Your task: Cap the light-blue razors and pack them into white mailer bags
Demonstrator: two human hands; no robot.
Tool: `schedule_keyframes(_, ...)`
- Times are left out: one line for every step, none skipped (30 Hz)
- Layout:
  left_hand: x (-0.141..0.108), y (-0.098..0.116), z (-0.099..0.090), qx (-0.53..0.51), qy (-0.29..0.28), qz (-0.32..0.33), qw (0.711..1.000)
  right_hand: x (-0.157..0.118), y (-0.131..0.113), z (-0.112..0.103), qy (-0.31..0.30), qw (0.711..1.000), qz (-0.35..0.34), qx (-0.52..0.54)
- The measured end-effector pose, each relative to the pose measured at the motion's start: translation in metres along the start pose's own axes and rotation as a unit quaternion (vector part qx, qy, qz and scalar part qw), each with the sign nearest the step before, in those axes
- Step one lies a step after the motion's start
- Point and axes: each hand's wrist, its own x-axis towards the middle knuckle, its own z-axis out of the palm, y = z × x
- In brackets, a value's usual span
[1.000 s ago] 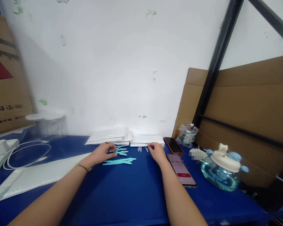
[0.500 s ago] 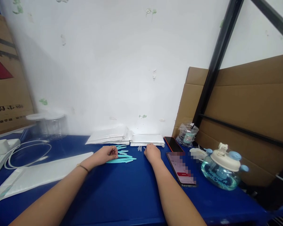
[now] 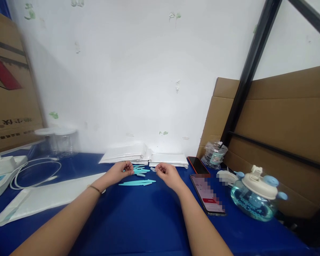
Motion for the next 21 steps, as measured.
schedule_keyframes(0.001,-0.001,0.0,0.0,-0.001,0.001,1.0,0.0,0.0,0.001,-0.002,1.0,0.001,-0.003)
schedule_keyframes(0.001,-0.001,0.001,0.0,-0.002,0.004,1.0,0.0,0.0,0.001,-0.004,1.0,0.002,-0.007)
schedule_keyframes(0.001,-0.002,0.001,0.0,-0.003,0.006,1.0,0.0,0.001,0.001,-0.005,1.0,0.002,-0.011)
schedule_keyframes(0.002,-0.002,0.001,0.0,-0.004,0.009,1.0,0.001,0.002,0.002,-0.005,1.0,0.002,-0.016)
schedule_keyframes(0.002,-0.003,0.001,0.0,-0.004,0.011,1.0,0.001,0.002,0.002,-0.006,1.0,0.001,-0.022)
schedule_keyframes(0.002,-0.003,0.001,0.0,-0.004,0.012,1.0,0.001,0.003,0.003,-0.009,1.0,0.0,-0.027)
schedule_keyframes(0.002,-0.002,0.001,0.0,-0.004,0.012,1.0,0.001,0.002,0.004,-0.012,0.999,-0.001,-0.031)
schedule_keyframes(0.001,-0.001,0.001,0.001,-0.004,0.013,1.0,0.002,0.002,0.005,-0.015,0.999,-0.001,-0.033)
schedule_keyframes(0.001,0.0,0.002,0.002,-0.004,0.013,1.0,0.002,0.001,0.007,-0.019,0.999,0.0,-0.034)
schedule_keyframes(0.001,0.002,0.003,0.003,-0.006,0.013,1.0,0.002,-0.001,0.01,-0.024,0.999,0.0,-0.033)
schedule_keyframes(0.0,0.004,0.004,0.004,-0.009,0.015,1.0,0.002,-0.002,0.012,-0.028,0.999,-0.002,-0.031)
schedule_keyframes(0.0,0.006,0.005,0.006,-0.012,0.018,1.0,0.001,-0.004,0.015,-0.032,0.999,-0.005,-0.031)
schedule_keyframes(-0.001,0.008,0.006,0.012,-0.012,0.021,1.0,0.001,-0.006,0.018,-0.035,0.999,-0.008,-0.032)
schedule_keyframes(-0.001,0.01,0.007,0.019,-0.012,0.024,0.999,0.001,-0.008,0.02,-0.039,0.999,-0.01,-0.033)
schedule_keyframes(-0.001,0.011,0.007,0.029,-0.011,0.026,0.999,0.001,-0.008,0.021,-0.044,0.998,-0.01,-0.035)
schedule_keyframes(-0.001,0.012,0.008,0.041,-0.008,0.025,0.999,0.001,-0.008,0.021,-0.048,0.998,-0.006,-0.038)
schedule_keyframes(-0.001,0.011,0.008,0.059,-0.003,0.02,0.998,0.002,-0.007,0.02,-0.051,0.998,0.001,-0.041)
schedule_keyframes(-0.001,0.009,0.007,0.081,0.004,0.011,0.997,0.003,-0.004,0.017,-0.05,0.998,0.008,-0.048)
schedule_keyframes(0.0,0.007,0.006,0.104,0.012,-0.001,0.995,0.004,0.0,0.013,-0.04,0.997,0.015,-0.063)
schedule_keyframes(0.0,0.004,0.005,0.127,0.024,-0.013,0.992,0.005,0.005,0.009,-0.02,0.995,0.023,-0.093)
schedule_keyframes(0.0,0.0,0.003,0.146,0.036,-0.024,0.988,0.006,0.011,0.003,0.008,0.99,0.033,-0.134)
